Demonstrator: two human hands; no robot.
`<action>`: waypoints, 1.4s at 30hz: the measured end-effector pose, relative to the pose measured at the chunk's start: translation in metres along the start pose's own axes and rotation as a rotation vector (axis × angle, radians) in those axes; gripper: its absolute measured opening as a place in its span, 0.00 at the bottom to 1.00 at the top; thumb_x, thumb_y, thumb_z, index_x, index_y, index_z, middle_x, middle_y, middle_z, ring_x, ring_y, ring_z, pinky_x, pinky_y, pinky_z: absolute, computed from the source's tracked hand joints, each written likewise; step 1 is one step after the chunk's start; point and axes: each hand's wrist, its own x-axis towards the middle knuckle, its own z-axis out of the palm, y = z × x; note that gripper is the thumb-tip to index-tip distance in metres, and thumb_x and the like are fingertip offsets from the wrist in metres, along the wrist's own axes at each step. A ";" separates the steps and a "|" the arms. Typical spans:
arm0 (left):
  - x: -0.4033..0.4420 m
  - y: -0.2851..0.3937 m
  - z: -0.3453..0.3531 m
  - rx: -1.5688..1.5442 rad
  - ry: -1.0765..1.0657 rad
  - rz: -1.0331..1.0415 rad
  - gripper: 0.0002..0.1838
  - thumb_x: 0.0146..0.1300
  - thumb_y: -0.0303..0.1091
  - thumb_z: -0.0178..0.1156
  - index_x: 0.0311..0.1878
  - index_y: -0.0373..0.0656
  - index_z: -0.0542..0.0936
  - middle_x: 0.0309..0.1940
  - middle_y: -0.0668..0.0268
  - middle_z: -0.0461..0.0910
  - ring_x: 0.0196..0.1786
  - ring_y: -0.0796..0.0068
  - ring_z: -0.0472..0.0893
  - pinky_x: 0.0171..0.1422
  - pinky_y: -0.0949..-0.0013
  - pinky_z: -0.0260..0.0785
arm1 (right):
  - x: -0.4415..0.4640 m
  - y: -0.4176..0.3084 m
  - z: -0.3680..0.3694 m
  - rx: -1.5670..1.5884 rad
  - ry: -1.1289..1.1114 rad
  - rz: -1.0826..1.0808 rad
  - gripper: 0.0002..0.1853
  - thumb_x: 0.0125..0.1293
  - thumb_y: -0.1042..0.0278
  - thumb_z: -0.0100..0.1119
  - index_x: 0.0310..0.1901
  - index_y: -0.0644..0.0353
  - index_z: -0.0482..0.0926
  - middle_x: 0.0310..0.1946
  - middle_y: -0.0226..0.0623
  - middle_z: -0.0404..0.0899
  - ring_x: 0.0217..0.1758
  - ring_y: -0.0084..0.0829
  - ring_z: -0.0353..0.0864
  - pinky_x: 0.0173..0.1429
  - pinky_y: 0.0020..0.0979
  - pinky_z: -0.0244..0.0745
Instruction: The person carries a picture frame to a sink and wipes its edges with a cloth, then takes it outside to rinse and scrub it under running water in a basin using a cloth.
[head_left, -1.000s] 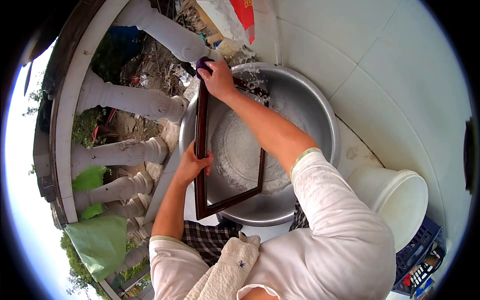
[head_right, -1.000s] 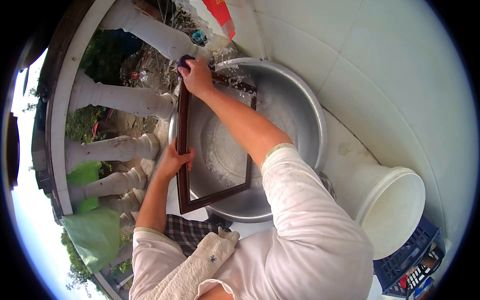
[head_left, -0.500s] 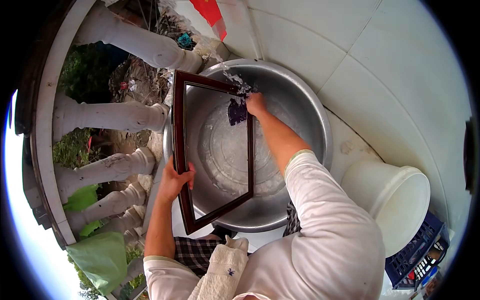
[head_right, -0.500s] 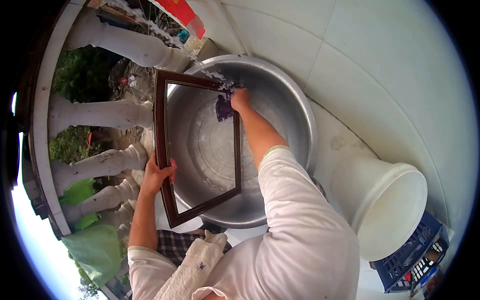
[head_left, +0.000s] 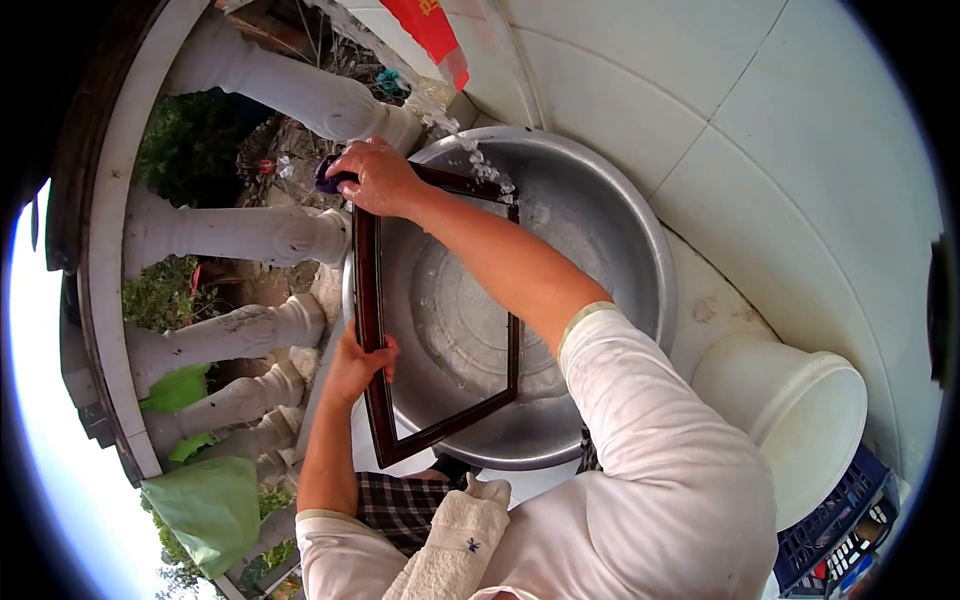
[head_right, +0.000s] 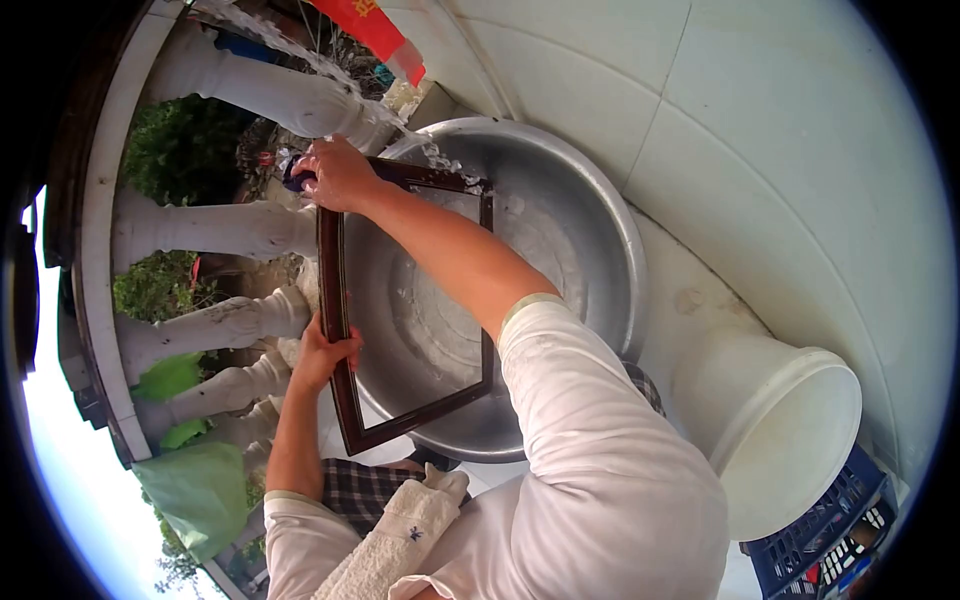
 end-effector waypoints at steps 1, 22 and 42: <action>0.001 -0.002 0.000 0.001 0.012 0.011 0.37 0.49 0.17 0.61 0.66 0.37 0.61 0.27 0.63 0.76 0.20 0.73 0.76 0.22 0.70 0.69 | 0.001 -0.001 0.000 0.006 -0.038 0.010 0.15 0.52 0.69 0.64 0.44 0.54 0.80 0.42 0.42 0.78 0.49 0.43 0.76 0.56 0.38 0.71; -0.013 0.035 0.054 0.208 -0.121 -0.021 0.19 0.57 0.21 0.60 0.51 0.39 0.68 0.27 0.67 0.74 0.19 0.78 0.74 0.21 0.72 0.68 | -0.159 0.120 -0.099 0.048 0.453 1.047 0.13 0.55 0.76 0.57 0.44 0.62 0.78 0.36 0.40 0.81 0.39 0.31 0.78 0.47 0.33 0.72; 0.008 0.013 0.003 0.046 -0.053 0.027 0.15 0.51 0.18 0.57 0.44 0.34 0.73 0.27 0.61 0.77 0.20 0.75 0.74 0.23 0.72 0.67 | -0.174 0.134 -0.054 -0.165 0.321 0.660 0.17 0.55 0.77 0.56 0.48 0.56 0.78 0.45 0.47 0.76 0.49 0.48 0.76 0.54 0.42 0.71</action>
